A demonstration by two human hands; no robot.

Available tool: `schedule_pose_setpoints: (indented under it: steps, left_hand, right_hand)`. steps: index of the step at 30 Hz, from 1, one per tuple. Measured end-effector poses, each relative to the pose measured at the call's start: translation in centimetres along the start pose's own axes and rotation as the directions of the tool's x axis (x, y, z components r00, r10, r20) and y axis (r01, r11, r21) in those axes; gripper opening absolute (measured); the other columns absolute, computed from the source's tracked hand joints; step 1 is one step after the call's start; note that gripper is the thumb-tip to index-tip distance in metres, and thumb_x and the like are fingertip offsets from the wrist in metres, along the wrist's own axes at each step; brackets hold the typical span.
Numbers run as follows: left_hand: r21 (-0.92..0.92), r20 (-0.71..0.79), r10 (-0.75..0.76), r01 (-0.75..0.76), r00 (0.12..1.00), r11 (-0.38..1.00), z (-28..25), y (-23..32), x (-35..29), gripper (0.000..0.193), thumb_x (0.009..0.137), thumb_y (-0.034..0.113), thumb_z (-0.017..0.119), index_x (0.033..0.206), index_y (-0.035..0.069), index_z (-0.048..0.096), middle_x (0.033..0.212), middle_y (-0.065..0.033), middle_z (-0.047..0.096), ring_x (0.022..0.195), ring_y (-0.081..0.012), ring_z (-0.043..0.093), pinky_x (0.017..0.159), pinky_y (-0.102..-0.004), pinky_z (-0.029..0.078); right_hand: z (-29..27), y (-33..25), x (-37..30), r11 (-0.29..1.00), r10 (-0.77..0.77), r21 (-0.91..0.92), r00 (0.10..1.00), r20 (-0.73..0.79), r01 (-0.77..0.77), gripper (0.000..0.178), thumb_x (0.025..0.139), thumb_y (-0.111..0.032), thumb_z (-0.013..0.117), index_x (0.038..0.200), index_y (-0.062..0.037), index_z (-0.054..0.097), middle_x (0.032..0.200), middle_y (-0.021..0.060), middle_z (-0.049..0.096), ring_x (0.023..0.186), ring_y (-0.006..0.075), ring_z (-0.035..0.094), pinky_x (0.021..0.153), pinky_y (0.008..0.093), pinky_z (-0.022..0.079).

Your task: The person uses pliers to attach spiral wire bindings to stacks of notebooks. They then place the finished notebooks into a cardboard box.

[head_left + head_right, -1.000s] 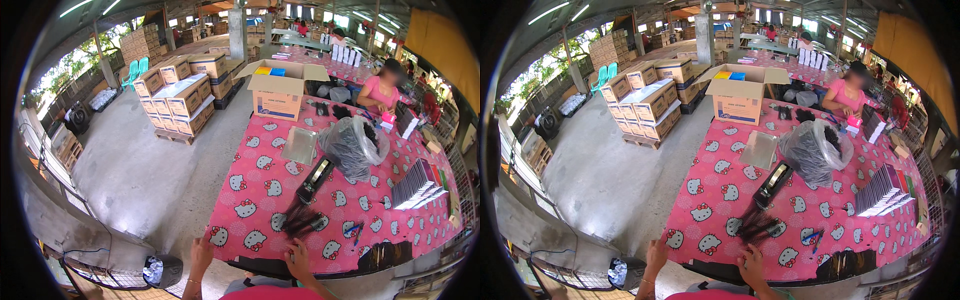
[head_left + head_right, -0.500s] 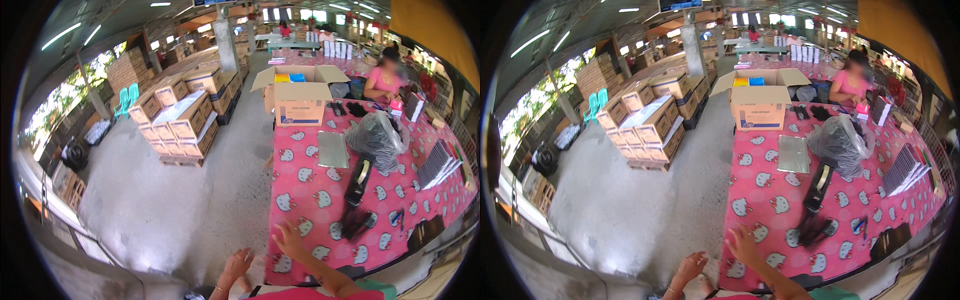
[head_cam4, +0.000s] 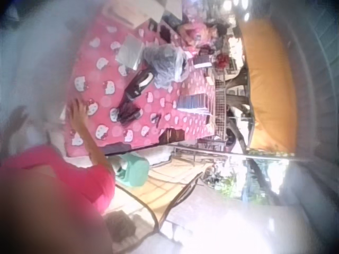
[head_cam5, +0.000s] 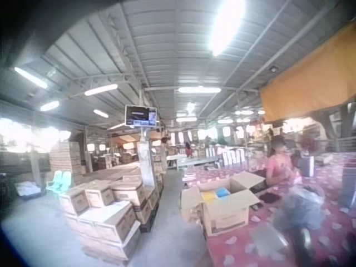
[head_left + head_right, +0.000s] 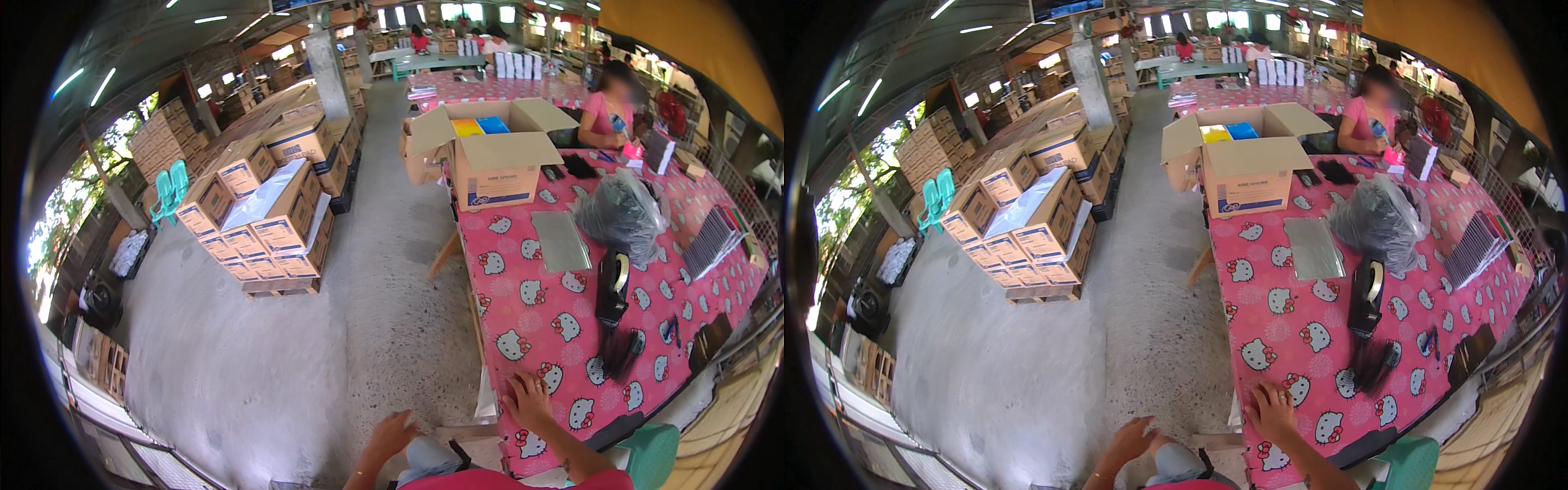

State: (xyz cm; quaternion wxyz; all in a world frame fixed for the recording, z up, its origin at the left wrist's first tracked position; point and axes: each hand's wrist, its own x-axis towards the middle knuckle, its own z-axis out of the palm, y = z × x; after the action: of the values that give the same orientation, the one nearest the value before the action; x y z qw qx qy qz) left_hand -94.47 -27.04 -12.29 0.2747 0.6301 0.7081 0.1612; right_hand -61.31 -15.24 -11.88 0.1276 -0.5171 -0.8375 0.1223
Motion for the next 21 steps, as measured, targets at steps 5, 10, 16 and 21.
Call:
schedule_pose_setpoints:
  steps: [5, 10, 16, 21]
  left_hand:
    - [-0.375, 0.308, 0.112, 0.013, 0.945, 0.927, -4.8, -0.8, 7.2, 0.049, 0.093, 0.036, 0.061, 0.131, 0.006, 0.056, 0.118, -0.0175, 0.065, 0.103, -0.0319, 0.065, 0.088, -0.0388, 0.051]
    - [-0.215, 0.205, -0.100, 0.145, 0.974, 0.966, -14.5, -3.1, 18.4, 0.046, 0.094, 0.032, 0.061, 0.130, 0.004, 0.057, 0.118, -0.0180, 0.065, 0.107, -0.0287, 0.065, 0.089, -0.0360, 0.051]
    - [-0.163, -0.023, 0.260, -0.260, 0.965, 0.952, -23.6, 2.4, 34.2, 0.043, 0.094, 0.028, 0.062, 0.129, 0.004, 0.057, 0.118, -0.0174, 0.066, 0.110, -0.0277, 0.064, 0.092, -0.0364, 0.049]
    - [-0.241, -0.069, 0.571, -0.569, 0.818, 0.786, -29.4, 13.6, 44.0, 0.045, 0.095, 0.026, 0.060, 0.134, 0.004, 0.052, 0.122, -0.0196, 0.062, 0.113, -0.0314, 0.061, 0.095, -0.0389, 0.047]
  right_hand:
    - [-0.4, 0.1, 1.8, 0.987, 0.035, 0.157, 0.995, -0.092, -0.020, 0.048, 0.086, -0.024, 0.063, 0.131, -0.0097, 0.051, 0.128, 0.0160, 0.049, 0.116, 0.0362, 0.048, 0.101, 0.0503, 0.035]
    - [-6.6, 2.1, 16.2, 0.942, 0.169, 0.336, 0.853, -0.494, 0.008, 0.043, 0.084, -0.006, 0.061, 0.126, -0.0057, 0.054, 0.118, 0.0205, 0.055, 0.109, 0.0384, 0.053, 0.098, 0.0450, 0.039]
    - [-24.0, 0.6, 40.4, 0.938, -0.070, 0.174, 0.656, -0.751, 0.299, 0.039, 0.088, -0.010, 0.062, 0.125, -0.0009, 0.054, 0.126, 0.0211, 0.054, 0.120, 0.0365, 0.052, 0.102, 0.0390, 0.040]
    - [-27.2, 8.9, 59.9, 0.909, 0.102, 0.405, 0.893, -0.439, 0.095, 0.069, 0.092, -0.039, 0.061, 0.145, -0.0028, 0.036, 0.138, 0.0246, 0.048, 0.130, 0.0367, 0.046, 0.104, 0.0393, 0.039]
